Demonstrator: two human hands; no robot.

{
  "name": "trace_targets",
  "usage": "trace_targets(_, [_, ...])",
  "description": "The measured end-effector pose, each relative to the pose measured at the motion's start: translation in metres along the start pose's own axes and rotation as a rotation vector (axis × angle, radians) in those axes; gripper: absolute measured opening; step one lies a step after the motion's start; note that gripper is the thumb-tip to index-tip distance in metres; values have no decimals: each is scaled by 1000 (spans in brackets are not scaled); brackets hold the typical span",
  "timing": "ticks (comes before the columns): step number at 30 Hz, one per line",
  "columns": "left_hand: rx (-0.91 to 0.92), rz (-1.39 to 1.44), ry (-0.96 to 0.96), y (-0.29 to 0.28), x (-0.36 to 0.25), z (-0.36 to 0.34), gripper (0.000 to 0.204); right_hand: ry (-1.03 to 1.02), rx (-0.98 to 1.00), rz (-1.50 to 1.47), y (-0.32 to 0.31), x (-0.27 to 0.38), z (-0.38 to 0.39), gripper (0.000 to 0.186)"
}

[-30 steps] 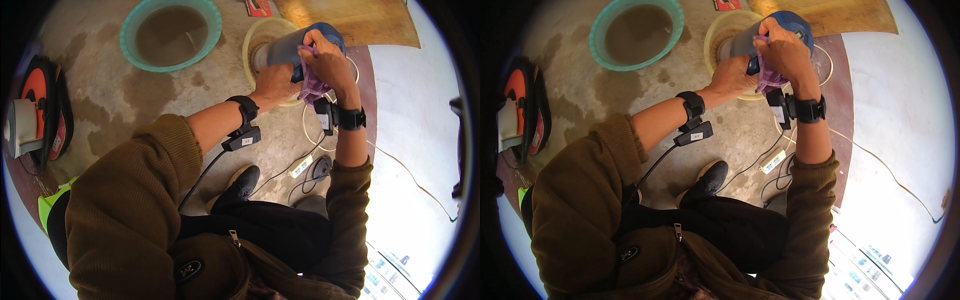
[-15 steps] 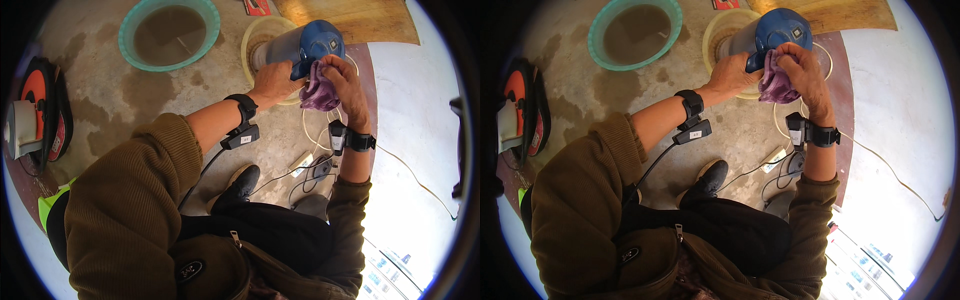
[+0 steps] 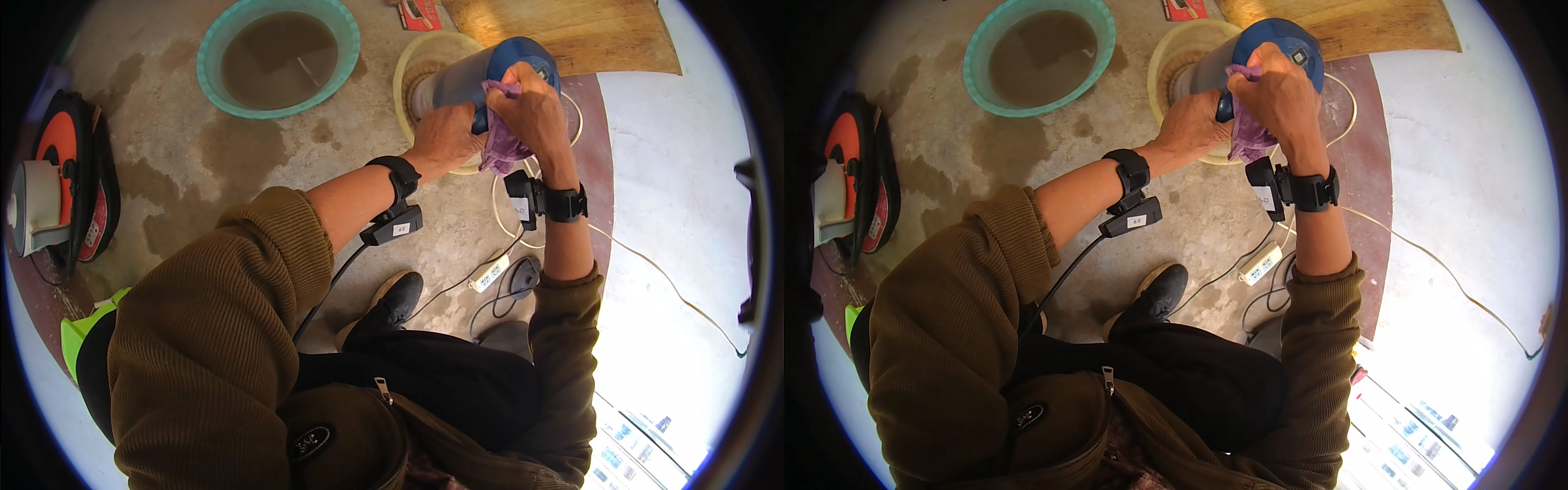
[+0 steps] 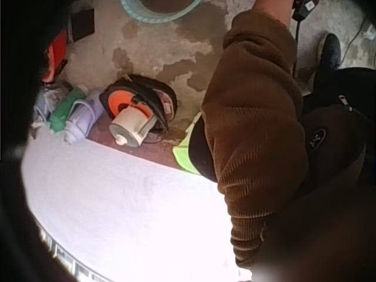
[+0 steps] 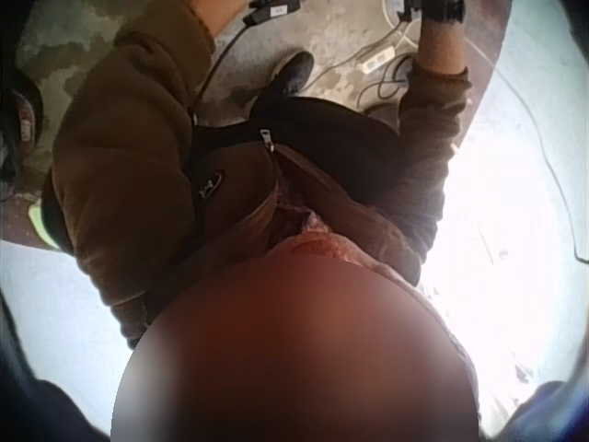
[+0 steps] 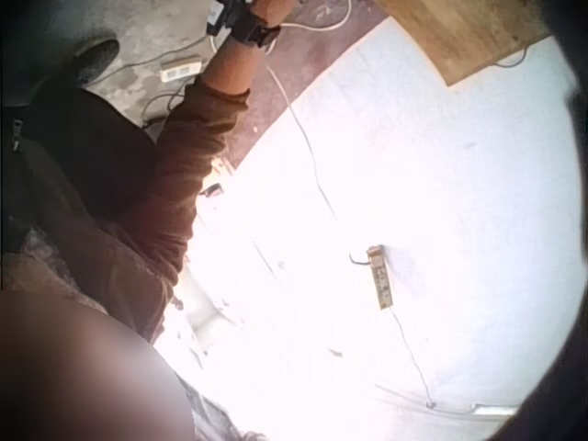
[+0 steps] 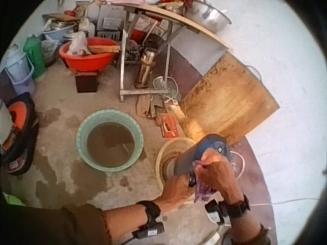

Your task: The person wipes the exterior of a black electric kettle with a purple cloth, then moves to wipe a blue electric kettle. The person uses a cloth to clean the surfaces of both kettles.

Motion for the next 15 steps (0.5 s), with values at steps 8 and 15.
trace_targets(8, [-56, 6, 22, 2, 2, -1, 67, -110, 43, 120, 13, -11, -23, 24])
trace_targets(15, [-60, -9, 25, -1, -1, 1, 64, -251, 41, 23, 8, -9, -19, 23])
Point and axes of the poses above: each hand's wrist, its own z-axis away from the middle knuckle, its own y-axis out of the palm, x = y × z, the point moved 4 cm from there along -z, towards the middle knuckle, and after that the axes turned 1 degree about -z, right-handed, at the moved point
